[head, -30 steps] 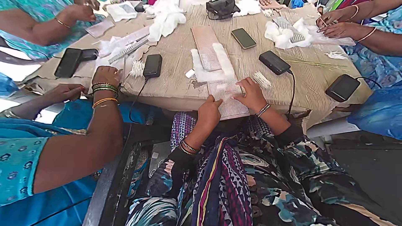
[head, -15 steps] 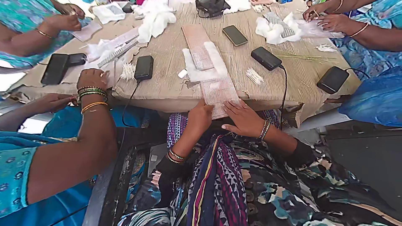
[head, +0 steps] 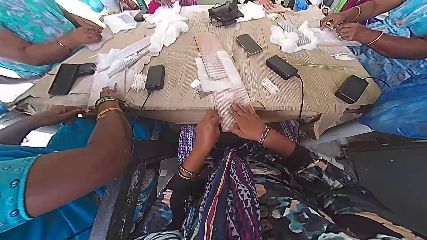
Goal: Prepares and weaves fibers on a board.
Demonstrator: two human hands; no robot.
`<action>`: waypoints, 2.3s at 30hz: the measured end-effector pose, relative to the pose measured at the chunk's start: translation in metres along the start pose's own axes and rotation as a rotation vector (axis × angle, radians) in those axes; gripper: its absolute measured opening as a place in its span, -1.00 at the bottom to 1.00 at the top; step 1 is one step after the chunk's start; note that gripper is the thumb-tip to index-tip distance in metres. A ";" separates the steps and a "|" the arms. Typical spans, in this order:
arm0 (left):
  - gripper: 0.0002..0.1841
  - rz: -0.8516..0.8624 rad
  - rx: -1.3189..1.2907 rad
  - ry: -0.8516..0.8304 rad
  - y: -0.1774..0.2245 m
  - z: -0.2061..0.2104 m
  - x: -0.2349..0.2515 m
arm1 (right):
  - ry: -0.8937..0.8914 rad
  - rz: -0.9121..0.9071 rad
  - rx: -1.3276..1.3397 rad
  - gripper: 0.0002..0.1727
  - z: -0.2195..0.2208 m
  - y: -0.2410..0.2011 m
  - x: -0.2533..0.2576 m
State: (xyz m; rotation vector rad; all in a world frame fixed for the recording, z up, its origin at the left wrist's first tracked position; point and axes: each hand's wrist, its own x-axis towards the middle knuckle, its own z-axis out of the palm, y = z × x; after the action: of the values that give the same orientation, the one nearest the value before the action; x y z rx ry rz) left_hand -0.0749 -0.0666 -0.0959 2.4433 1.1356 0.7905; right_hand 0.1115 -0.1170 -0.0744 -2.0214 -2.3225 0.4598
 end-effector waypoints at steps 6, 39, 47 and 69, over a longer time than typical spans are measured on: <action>-0.80 0.101 -0.014 -0.026 0.001 -0.004 -0.020 | -0.183 -0.045 0.025 -0.03 -0.019 0.003 -0.060; -0.80 0.182 0.128 -0.096 0.026 -0.021 -0.006 | 0.467 -0.203 0.002 -0.78 -0.012 0.008 -0.031; -0.79 -0.065 0.082 -0.073 -0.005 -0.038 0.002 | 0.573 0.260 -0.014 -0.84 -0.059 0.109 -0.006; -0.73 -0.420 -0.771 0.014 -0.020 -0.037 0.032 | 0.413 -0.086 0.864 -0.89 -0.028 0.046 0.046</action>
State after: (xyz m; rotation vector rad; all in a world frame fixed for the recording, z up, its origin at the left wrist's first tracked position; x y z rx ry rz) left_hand -0.0926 -0.0265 -0.0659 1.5115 1.0364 0.8905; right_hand 0.1547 -0.0615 -0.0662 -1.4133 -1.5529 0.7743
